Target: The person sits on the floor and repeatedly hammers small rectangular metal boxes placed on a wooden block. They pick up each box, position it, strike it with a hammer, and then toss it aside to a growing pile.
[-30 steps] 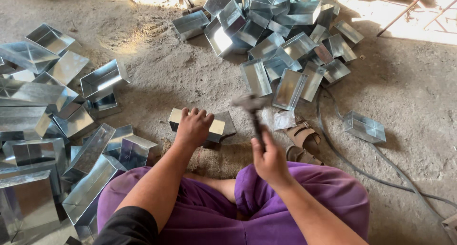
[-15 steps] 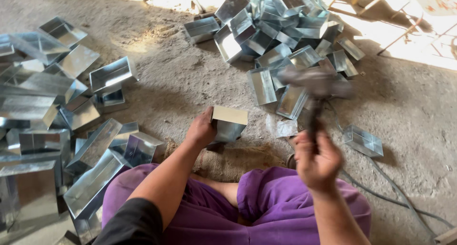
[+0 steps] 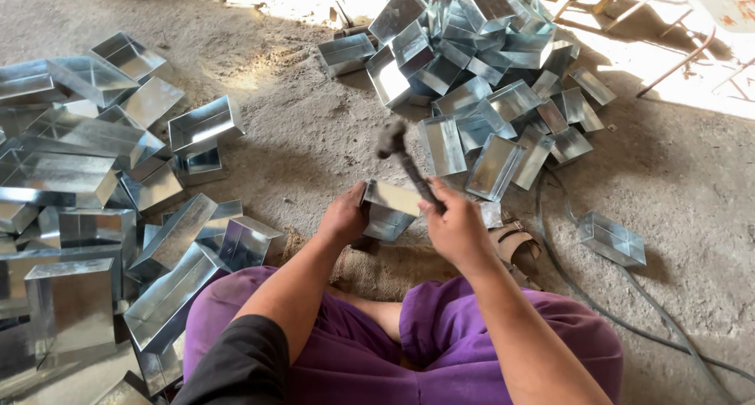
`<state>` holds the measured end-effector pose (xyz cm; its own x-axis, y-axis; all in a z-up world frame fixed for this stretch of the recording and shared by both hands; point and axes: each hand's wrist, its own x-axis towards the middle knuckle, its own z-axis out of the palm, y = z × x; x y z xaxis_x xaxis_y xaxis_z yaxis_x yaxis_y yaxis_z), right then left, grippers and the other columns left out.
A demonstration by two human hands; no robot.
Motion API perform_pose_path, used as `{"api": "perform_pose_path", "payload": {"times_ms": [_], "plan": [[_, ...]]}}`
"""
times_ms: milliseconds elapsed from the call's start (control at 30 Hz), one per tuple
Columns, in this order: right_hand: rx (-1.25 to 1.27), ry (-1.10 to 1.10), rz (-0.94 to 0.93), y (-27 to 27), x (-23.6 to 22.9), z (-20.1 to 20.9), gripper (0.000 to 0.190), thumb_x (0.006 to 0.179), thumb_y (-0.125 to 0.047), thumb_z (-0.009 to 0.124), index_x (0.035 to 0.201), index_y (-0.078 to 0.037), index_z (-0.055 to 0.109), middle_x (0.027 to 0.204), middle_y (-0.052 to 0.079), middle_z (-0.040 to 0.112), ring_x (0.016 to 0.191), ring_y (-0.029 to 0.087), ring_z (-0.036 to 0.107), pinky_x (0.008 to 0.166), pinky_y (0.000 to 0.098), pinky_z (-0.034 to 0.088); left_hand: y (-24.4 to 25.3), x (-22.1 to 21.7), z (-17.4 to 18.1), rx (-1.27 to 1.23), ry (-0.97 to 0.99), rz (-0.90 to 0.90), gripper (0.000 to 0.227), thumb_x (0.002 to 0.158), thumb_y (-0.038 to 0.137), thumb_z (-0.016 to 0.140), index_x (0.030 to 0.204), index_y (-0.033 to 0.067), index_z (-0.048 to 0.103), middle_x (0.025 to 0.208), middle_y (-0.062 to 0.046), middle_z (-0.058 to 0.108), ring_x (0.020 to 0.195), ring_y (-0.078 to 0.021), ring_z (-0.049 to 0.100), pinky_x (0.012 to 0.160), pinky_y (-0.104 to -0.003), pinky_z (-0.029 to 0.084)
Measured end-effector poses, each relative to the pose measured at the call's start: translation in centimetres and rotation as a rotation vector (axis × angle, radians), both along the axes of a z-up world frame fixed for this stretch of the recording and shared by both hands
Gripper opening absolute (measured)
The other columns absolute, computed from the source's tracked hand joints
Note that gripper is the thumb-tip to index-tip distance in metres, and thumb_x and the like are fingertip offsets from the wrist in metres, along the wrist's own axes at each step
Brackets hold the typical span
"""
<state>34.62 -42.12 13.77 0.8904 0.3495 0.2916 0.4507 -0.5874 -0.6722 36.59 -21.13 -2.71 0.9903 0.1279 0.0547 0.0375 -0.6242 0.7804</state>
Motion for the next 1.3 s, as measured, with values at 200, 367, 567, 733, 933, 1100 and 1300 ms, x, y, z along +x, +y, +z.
{"api": "perform_pose_path", "payload": {"times_ms": [200,367,567,733,933,1100,1300], "plan": [[0.324,-0.031,-0.049,-5.6,-0.9,3.7,0.032,0.105,-0.019,0.067,0.13,0.001,0.068,0.073,0.003,0.058,0.057,0.005,0.048,0.048,0.0232,0.039,1.5,0.7,4.2,0.422,-0.167,-0.122,0.026,0.1,0.024,0.059,0.125,0.0238,0.065,0.121,-0.009,0.068,0.113,-0.0328,0.063,0.1,-0.053,0.045],[0.434,-0.224,-0.101,-6.3,-2.3,2.1,0.024,0.105,-0.022,0.062,0.118,-0.002,0.067,0.073,-0.002,0.062,0.049,0.001,0.053,0.041,0.0207,0.044,1.3,0.4,4.3,0.757,0.073,-0.245,0.039,0.091,0.01,0.054,0.124,0.0265,0.066,0.116,-0.011,0.065,0.117,-0.0299,0.059,0.11,-0.054,0.03],[0.083,0.081,-0.145,-3.8,-3.0,-4.2,0.029,0.097,-0.023,0.067,0.116,-0.002,0.074,0.068,0.007,0.072,0.051,0.015,0.063,0.044,0.0322,0.047,0.9,0.5,3.7,0.76,0.042,-0.219,0.033,0.092,0.01,0.054,0.119,0.0243,0.067,0.116,-0.01,0.066,0.119,-0.0301,0.059,0.108,-0.058,0.033],[-0.019,0.016,-0.093,-3.9,-2.7,-6.5,0.038,0.094,-0.023,0.073,0.121,0.003,0.07,0.089,0.022,0.074,0.078,0.027,0.076,0.069,0.0374,0.057,1.0,0.7,4.3,0.779,-0.018,-0.224,0.03,0.092,0.012,0.053,0.118,0.0213,0.067,0.109,-0.009,0.068,0.112,-0.0295,0.063,0.103,-0.057,0.038],[-0.094,0.162,-0.188,-3.5,-3.1,-7.3,0.038,0.093,-0.027,0.074,0.121,0.0,0.07,0.081,0.018,0.074,0.071,0.025,0.075,0.065,0.037,0.056,0.9,0.7,4.7,0.749,0.019,-0.215,0.019,0.102,0.024,0.051,0.107,0.0197,0.07,0.107,-0.007,0.072,0.108,-0.0263,0.066,0.1,-0.05,0.043],[-0.12,0.354,-0.279,-3.9,-2.3,-7.0,0.028,0.096,-0.027,0.07,0.112,-0.005,0.074,0.06,0.009,0.062,0.05,0.015,0.056,0.05,0.0359,0.043,0.6,1.9,5.4,0.813,0.228,-0.223,0.024,0.108,0.021,0.047,0.112,0.0192,0.071,0.109,-0.005,0.075,0.108,-0.0224,0.069,0.105,-0.045,0.045],[0.05,0.231,-0.245,-4.5,-3.0,-4.7,0.026,0.094,-0.023,0.071,0.11,-0.003,0.073,0.057,0.003,0.056,0.049,0.009,0.047,0.046,0.0296,0.037,1.9,1.1,5.8,0.688,0.397,-0.177,0.071,0.092,0.057,0.064,0.149,0.0222,0.04,0.148,-0.006,0.051,0.137,-0.0288,0.047,0.119,-0.063,0.019]]}}
